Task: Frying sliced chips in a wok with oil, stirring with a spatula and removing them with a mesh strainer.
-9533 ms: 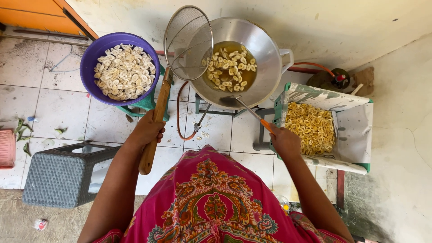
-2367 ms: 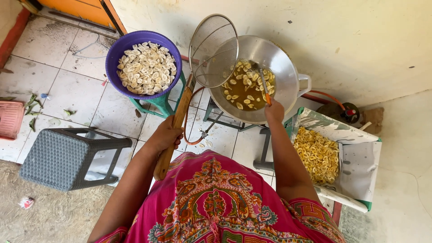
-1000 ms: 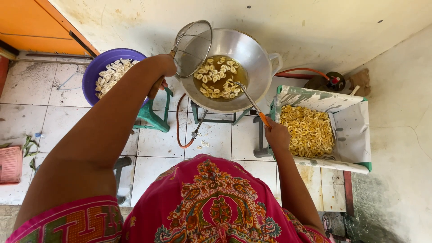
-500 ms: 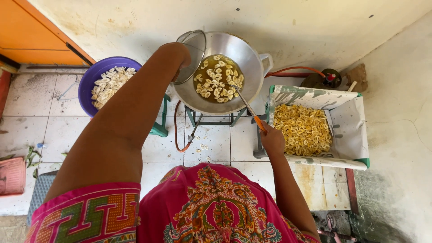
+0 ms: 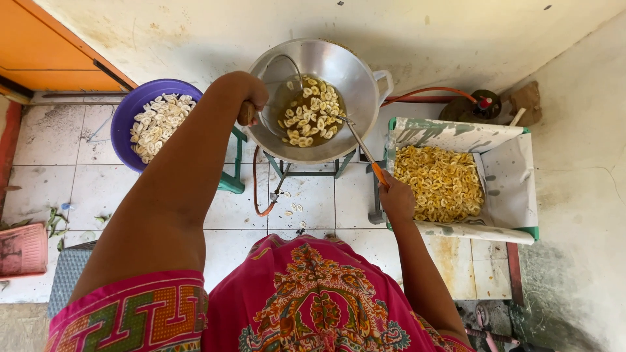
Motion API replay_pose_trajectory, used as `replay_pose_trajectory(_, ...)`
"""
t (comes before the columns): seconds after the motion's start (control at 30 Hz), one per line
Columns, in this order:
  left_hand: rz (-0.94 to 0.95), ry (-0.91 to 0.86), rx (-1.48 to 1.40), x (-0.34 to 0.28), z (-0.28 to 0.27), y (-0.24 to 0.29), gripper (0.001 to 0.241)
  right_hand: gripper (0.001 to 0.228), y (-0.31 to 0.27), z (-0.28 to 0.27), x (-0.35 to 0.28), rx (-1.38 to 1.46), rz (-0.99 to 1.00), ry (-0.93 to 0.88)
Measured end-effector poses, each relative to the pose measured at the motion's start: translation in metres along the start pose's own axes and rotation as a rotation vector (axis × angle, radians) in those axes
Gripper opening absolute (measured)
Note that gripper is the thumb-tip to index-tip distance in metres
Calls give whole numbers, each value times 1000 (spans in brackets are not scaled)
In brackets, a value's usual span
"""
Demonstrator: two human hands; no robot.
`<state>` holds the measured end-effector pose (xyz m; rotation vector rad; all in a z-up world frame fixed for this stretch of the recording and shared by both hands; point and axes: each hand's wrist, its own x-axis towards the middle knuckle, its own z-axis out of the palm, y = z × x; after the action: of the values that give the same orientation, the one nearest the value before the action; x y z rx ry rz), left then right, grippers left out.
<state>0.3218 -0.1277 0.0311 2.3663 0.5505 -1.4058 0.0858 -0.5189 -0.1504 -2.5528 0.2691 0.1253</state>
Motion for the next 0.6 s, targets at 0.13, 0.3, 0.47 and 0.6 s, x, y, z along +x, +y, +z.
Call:
replay_pose_trajectory(0.13,226,-63,-26,22,20,-23,28,43,-9,5,21,-12,-19,2)
replay_pose_trajectory(0.3,424,-125,172,69,62,-51,37,43,-36,5,53,-123,-53,14)
replay_pose_trajectory(0.47,124,-382,-1031,114,127,-54,28,44,-58,8,93,-297,-106,29)
replay_pose_trajectory(0.6,78,-447,-1269,138,162,-54,32,45,-59,37,136,-432,-147,39)
